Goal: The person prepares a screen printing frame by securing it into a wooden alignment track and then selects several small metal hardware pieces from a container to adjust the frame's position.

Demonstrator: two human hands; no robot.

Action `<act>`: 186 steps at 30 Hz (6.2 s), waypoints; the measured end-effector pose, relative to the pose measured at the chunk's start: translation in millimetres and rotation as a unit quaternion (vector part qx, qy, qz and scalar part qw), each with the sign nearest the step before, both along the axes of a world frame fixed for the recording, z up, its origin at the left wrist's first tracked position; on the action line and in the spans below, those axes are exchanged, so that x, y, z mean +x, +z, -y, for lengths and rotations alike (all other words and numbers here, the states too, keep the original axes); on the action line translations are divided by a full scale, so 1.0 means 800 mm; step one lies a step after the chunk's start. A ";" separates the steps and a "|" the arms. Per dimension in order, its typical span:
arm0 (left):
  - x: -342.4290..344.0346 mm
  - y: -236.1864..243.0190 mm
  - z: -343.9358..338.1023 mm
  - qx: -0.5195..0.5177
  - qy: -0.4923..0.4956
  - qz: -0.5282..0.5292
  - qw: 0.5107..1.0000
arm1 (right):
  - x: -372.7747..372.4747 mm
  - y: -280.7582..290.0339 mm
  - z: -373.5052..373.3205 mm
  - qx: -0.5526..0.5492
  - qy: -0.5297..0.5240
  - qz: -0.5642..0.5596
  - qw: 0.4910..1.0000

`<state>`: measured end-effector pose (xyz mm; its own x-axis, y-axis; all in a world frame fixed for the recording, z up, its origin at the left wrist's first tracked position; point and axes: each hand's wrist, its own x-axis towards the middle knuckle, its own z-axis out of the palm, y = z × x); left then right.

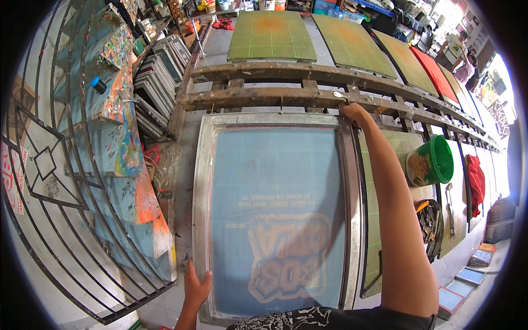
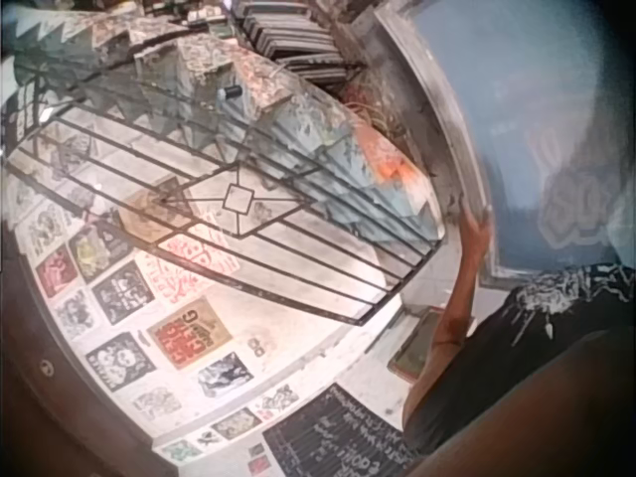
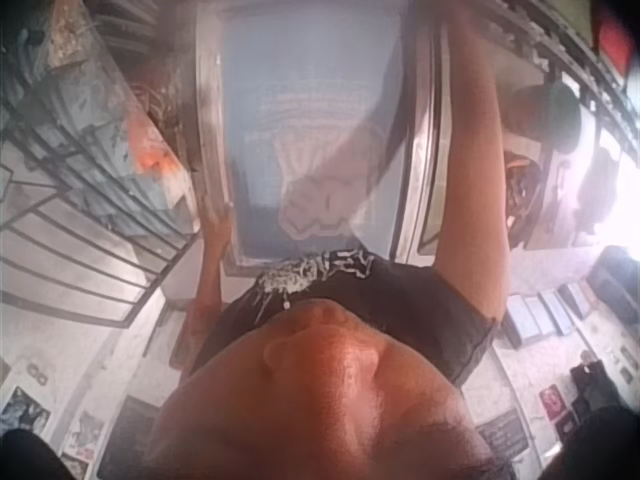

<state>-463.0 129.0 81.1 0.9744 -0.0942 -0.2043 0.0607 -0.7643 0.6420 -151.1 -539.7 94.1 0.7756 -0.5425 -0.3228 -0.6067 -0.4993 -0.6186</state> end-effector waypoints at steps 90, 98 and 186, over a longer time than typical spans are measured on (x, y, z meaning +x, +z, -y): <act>0.007 0.033 0.017 -0.007 0.036 -0.073 0.997 | 0.032 0.083 -0.079 -0.572 0.405 -0.238 0.672; 0.003 0.009 0.009 0.014 0.005 0.004 1.000 | -0.028 0.087 0.033 -0.415 0.340 -0.114 0.836; 0.003 0.012 0.011 0.015 0.005 -0.021 1.000 | -0.015 0.076 0.017 -0.448 0.481 -0.175 0.733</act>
<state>-460.6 120.1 90.4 0.9659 -0.0769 -0.2473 0.0954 -0.7820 0.6159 -163.3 -553.2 154.7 0.8932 0.0859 -0.4414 0.2504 -0.9104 0.3294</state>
